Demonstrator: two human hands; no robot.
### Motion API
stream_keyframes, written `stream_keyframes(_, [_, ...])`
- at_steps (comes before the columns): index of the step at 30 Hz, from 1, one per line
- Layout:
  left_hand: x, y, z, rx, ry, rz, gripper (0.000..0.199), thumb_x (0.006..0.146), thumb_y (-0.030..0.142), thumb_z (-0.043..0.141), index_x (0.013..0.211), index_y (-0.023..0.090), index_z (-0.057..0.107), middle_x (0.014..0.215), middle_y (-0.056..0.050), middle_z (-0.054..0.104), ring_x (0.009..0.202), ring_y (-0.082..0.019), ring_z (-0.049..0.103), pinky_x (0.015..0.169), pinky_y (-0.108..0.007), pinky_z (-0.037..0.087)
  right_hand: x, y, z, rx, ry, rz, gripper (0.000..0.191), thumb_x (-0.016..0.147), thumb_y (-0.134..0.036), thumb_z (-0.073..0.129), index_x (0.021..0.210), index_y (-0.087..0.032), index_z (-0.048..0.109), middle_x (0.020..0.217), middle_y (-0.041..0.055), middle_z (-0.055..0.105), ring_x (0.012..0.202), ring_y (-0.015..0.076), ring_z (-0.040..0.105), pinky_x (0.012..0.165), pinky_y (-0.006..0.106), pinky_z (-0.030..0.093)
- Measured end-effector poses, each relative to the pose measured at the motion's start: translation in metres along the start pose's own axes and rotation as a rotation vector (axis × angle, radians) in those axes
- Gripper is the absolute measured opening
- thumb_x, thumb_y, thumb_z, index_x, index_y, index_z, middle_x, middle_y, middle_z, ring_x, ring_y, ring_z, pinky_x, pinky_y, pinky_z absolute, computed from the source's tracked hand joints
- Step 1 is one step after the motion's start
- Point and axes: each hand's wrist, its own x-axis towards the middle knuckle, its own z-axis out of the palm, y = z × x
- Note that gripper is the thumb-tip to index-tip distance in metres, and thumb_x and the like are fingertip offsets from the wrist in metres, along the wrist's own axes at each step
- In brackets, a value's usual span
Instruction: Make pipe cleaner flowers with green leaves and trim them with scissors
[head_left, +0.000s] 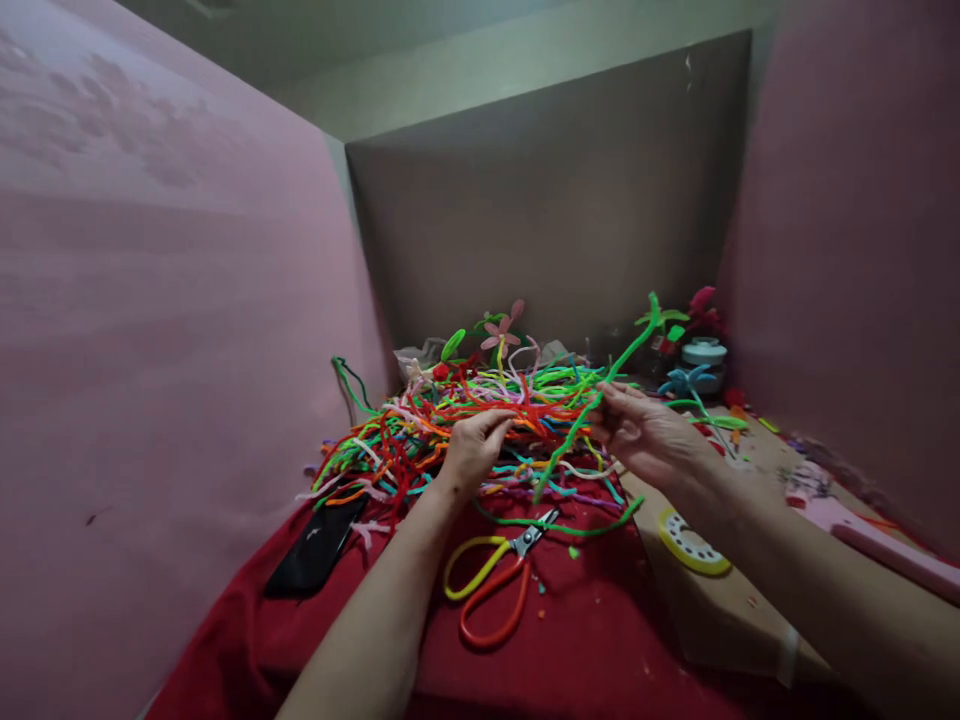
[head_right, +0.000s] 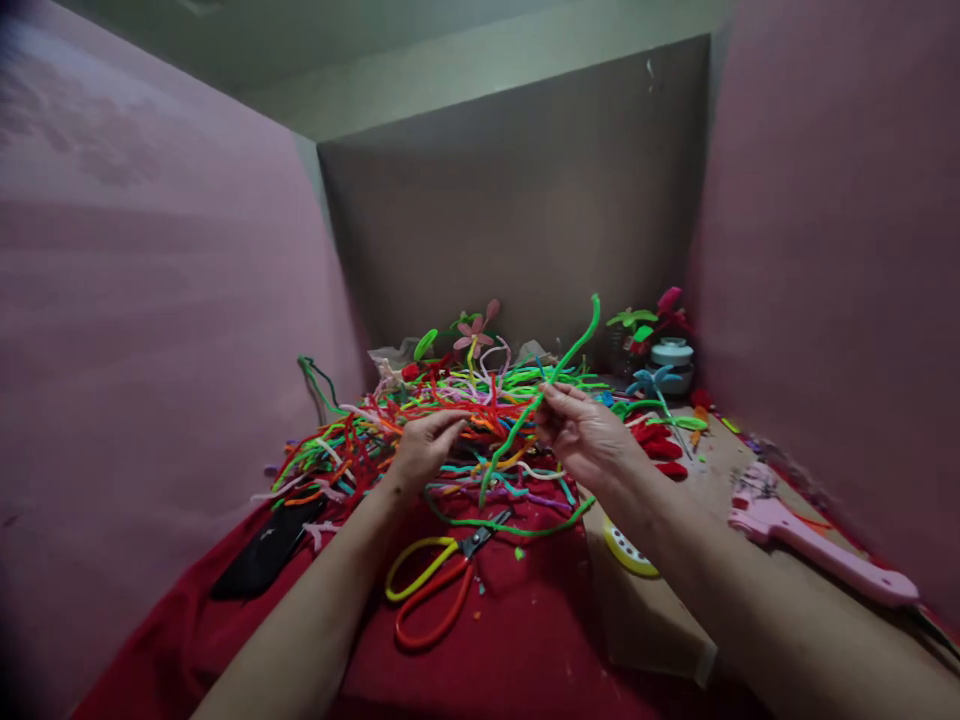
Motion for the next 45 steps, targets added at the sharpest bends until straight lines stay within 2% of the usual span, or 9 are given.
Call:
stream_keyframes(6, [-0.016,0.053,0.002,-0.723,-0.319,-0.229,0.037,0.075,0.045,0.056,0.096,0.015,0.062,0.071,0.000,0.059,0.043,-0.002,0.036,0.043,-0.017,0.028,-0.006,0.020,-0.012,-0.001,0.049,0.027,0.022,0.055,-0.016,0.076,0.064,-0.016,0.056,0.057,-0.0031,0.058,0.051,0.0090,0.054,0.051,0.022,0.044])
stream_keyframes(12, [-0.019,0.065,0.012,-0.608,-0.441,-0.351,0.028,0.065,0.037,0.067,0.076,0.011,0.064,0.053,0.004,0.048,0.044,-0.003,0.035,0.044,-0.017,0.023,-0.015,0.029,-0.019,-0.204,0.031,-0.010,0.025,0.054,-0.023,0.077,0.063,-0.017,0.054,0.056,-0.0036,0.057,0.049,0.0090,0.052,0.051,0.023,0.042])
stream_keyframes(14, [-0.018,0.064,0.011,-0.575,-0.416,-0.326,0.026,0.067,0.037,0.064,0.071,0.011,0.062,0.052,0.004,0.047,0.045,-0.004,0.035,0.045,-0.018,0.024,-0.021,0.026,-0.022,-0.572,0.016,-0.179,0.023,0.069,-0.035,0.066,0.062,-0.017,0.055,0.056,-0.0009,0.056,0.048,0.0101,0.048,0.049,0.025,0.039])
stream_keyframes(18, [-0.017,0.063,0.006,-0.564,-0.409,-0.304,0.023,0.067,0.034,0.063,0.070,0.011,0.062,0.055,0.003,0.049,0.049,-0.005,0.038,0.048,-0.019,0.027,-0.028,0.020,-0.025,-1.290,-0.025,-0.967,0.011,0.079,-0.027,0.056,0.083,-0.020,0.063,0.087,0.0076,0.064,0.085,0.0216,0.055,0.078,0.036,0.041])
stream_keyframes(21, [-0.019,0.064,0.004,-0.579,-0.460,-0.269,0.022,0.067,0.033,0.064,0.072,0.012,0.063,0.056,0.003,0.048,0.050,-0.005,0.039,0.048,-0.018,0.028,-0.027,0.020,-0.026,-1.622,-0.213,-1.198,0.018,0.080,-0.017,0.053,0.091,-0.025,0.065,0.094,0.0060,0.065,0.097,0.0232,0.052,0.094,0.044,0.030])
stream_keyframes(27, [-0.017,0.053,0.000,-0.591,-0.451,-0.273,0.033,0.078,0.045,0.050,0.080,0.014,0.063,0.059,0.003,0.051,0.045,-0.005,0.036,0.044,-0.018,0.026,-0.026,0.019,-0.031,-1.512,-0.187,-1.089,0.020,0.084,-0.020,0.047,0.088,-0.021,0.067,0.073,0.0058,0.060,0.070,0.0182,0.054,0.068,0.032,0.043])
stream_keyframes(32, [-0.016,0.045,0.002,-0.006,-0.834,0.033,0.017,0.067,0.031,0.063,0.073,0.016,0.066,0.063,0.001,0.057,0.059,-0.010,0.048,0.054,-0.019,0.033,-0.028,0.016,-0.031,-1.177,-0.004,-0.967,0.017,0.083,-0.022,0.053,0.090,-0.028,0.067,0.084,0.0033,0.064,0.078,0.0187,0.058,0.074,0.032,0.045])
stream_keyframes(37, [-0.020,0.037,0.019,0.393,-0.815,0.151,0.006,0.065,0.016,0.056,0.063,0.018,0.061,0.065,0.001,0.056,0.062,-0.011,0.046,0.055,-0.021,0.031,-0.029,0.018,-0.027,-1.121,0.067,-0.904,0.016,0.079,-0.022,0.057,0.088,-0.027,0.069,0.086,0.0028,0.066,0.080,0.0193,0.059,0.076,0.033,0.044])
stream_keyframes(45, [-0.015,0.045,-0.021,-0.109,-0.829,0.022,0.008,0.075,0.023,0.052,0.071,0.017,0.054,0.065,0.002,0.052,0.057,-0.009,0.043,0.053,-0.020,0.033,-0.025,-0.012,-0.022,-0.510,0.161,-0.406,0.011,0.073,-0.025,0.062,0.081,-0.018,0.061,0.054,-0.0024,0.058,0.040,0.0080,0.048,0.039,0.020,0.037])
